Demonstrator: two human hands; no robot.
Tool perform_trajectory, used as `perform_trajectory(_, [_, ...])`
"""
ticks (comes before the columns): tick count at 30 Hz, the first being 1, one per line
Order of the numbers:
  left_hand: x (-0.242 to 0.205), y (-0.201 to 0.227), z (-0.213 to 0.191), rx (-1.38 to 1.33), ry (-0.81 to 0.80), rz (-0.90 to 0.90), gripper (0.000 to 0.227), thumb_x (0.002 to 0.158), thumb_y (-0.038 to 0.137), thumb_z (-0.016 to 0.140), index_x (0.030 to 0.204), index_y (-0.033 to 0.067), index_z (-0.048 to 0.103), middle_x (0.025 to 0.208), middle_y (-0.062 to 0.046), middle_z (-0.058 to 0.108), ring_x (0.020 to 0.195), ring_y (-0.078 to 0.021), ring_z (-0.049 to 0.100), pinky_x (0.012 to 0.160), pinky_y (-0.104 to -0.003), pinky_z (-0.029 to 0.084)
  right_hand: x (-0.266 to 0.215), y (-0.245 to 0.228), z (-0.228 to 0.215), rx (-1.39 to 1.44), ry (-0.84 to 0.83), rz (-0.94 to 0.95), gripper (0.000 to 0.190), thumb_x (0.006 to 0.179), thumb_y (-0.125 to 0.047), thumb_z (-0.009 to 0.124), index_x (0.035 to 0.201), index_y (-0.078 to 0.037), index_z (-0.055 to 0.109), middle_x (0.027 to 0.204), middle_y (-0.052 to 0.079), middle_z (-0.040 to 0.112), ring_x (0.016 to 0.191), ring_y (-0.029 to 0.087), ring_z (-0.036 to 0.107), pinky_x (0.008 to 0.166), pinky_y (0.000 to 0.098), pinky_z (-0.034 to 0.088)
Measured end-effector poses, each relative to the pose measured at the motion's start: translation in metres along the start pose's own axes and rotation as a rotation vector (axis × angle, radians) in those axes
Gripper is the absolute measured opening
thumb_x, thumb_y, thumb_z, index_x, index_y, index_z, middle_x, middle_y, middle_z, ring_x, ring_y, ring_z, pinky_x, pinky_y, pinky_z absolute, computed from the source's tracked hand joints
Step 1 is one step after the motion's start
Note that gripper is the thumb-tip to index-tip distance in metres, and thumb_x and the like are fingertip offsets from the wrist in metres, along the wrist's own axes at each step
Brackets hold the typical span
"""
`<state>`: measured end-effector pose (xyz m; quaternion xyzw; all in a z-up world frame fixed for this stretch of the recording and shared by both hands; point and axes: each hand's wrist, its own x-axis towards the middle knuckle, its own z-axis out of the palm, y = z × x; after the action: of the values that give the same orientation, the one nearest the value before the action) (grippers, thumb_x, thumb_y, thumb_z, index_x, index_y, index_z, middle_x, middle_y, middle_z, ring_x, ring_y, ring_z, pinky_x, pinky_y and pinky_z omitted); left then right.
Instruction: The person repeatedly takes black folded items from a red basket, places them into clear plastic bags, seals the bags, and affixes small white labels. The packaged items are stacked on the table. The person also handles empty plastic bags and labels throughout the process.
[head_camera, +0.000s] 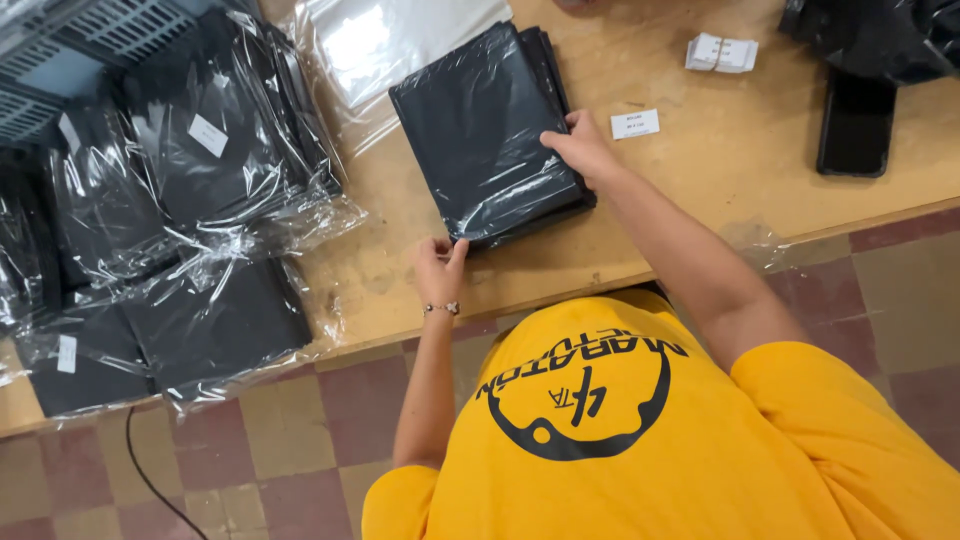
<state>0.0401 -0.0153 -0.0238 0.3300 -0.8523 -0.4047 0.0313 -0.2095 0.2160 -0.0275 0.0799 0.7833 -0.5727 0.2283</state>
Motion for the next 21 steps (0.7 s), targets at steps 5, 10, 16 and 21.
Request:
perform_trajectory(5, [0.005,-0.008,0.014,-0.394,-0.068,-0.314,0.038,0.083,0.04,0.086,0.096,0.0132,0.063,0.086,-0.008,0.069,0.07,-0.0208,0.074,0.055,-0.026,0.062,-0.019,-0.002,-0.004,0.079,0.077,-0.091,0.06,0.085,-0.034,0.085,0.123,-0.008,0.047,0.11,0.013,0.06,0.108,0.028,0.063,0.087,0.0406,0.054])
perform_trajectory(10, [0.013,-0.025,0.024,-0.468,-0.117,-0.348,0.031,0.087,0.032,0.08,0.091,0.0059,0.063,0.088,-0.016,0.066,0.07,-0.024,0.075,0.056,-0.029,0.065,-0.054,-0.007,-0.024,-0.24,0.076,-0.093,0.041,0.083,-0.046,0.084,0.093,-0.013,0.063,0.094,0.006,0.065,0.099,0.025,0.068,0.082,0.0393,0.054])
perform_trajectory(16, [0.024,-0.066,0.036,-0.299,-0.083,-0.128,0.029,0.093,0.027,0.074,0.087,0.0026,0.059,0.085,-0.018,0.059,0.072,-0.0296,0.072,0.051,-0.034,0.064,-0.043,0.031,-0.031,-0.246,-0.009,-0.06,0.021,0.071,-0.033,0.081,0.079,-0.018,0.068,0.07,0.0,0.063,0.072,0.015,0.063,0.059,0.0292,0.048])
perform_trajectory(21, [0.0,-0.005,0.014,0.196,-0.008,-0.095,0.035,0.098,0.052,0.062,0.098,0.0171,0.058,0.09,-0.01,0.069,0.094,-0.0331,0.071,0.079,-0.048,0.057,-0.045,0.037,-0.035,-0.105,0.009,-0.1,0.014,0.072,-0.02,0.074,0.083,-0.013,0.067,0.076,0.003,0.062,0.077,0.015,0.061,0.063,0.0292,0.047])
